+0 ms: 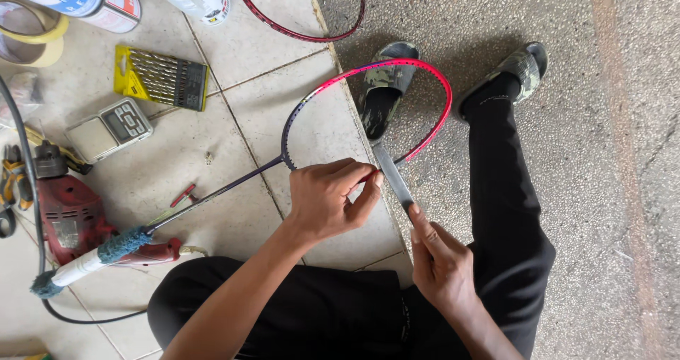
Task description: The person sits on the floor and uses a metal file to smooth the frame of a badminton racket. They rotate the racket to file different sections of the frame, focusing on the grommet area.
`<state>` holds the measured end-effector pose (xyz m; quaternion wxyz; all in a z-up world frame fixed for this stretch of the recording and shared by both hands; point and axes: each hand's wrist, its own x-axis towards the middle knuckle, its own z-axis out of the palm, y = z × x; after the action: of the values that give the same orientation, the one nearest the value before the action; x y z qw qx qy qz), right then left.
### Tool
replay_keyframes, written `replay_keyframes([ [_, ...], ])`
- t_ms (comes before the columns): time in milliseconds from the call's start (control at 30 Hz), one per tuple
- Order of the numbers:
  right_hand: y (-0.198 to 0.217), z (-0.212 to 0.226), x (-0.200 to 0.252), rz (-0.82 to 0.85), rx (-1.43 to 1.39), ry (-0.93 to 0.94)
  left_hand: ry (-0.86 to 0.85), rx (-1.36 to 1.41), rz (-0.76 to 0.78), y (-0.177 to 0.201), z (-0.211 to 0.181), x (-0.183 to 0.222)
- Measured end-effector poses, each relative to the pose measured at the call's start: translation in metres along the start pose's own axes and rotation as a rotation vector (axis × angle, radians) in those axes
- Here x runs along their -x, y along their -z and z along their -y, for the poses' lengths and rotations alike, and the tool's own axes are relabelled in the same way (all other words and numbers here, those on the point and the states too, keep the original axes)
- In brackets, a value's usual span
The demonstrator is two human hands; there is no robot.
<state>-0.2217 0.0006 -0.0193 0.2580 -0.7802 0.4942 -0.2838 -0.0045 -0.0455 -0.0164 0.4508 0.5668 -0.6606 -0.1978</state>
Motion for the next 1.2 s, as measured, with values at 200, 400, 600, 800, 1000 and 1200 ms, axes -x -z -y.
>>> replay_keyframes([
  [200, 0.004, 0.006, -0.035, 0.005, 0.041, 0.049, -0.013, -0.012, 0.02, -0.003, -0.004, 0.004],
  [400, 0.01, 0.004, -0.004, 0.037, -0.001, -0.057, -0.03, -0.04, -0.007, -0.005, 0.002, 0.005],
  [600, 0.006, 0.004, -0.03, 0.024, 0.089, 0.001, -0.059, -0.084, 0.029, -0.01, 0.003, 0.011],
  [800, 0.015, 0.0, 0.012, 0.165, 0.089, -0.225, -0.031, -0.108, 0.066, -0.019, 0.011, 0.025],
  [1000, 0.008, 0.003, -0.02, 0.039, 0.144, -0.052, -0.071, -0.092, 0.053, -0.014, 0.003, 0.018],
  [1200, 0.017, 0.004, 0.006, 0.093, 0.093, -0.175, -0.079, -0.085, 0.07, -0.017, 0.007, 0.021],
])
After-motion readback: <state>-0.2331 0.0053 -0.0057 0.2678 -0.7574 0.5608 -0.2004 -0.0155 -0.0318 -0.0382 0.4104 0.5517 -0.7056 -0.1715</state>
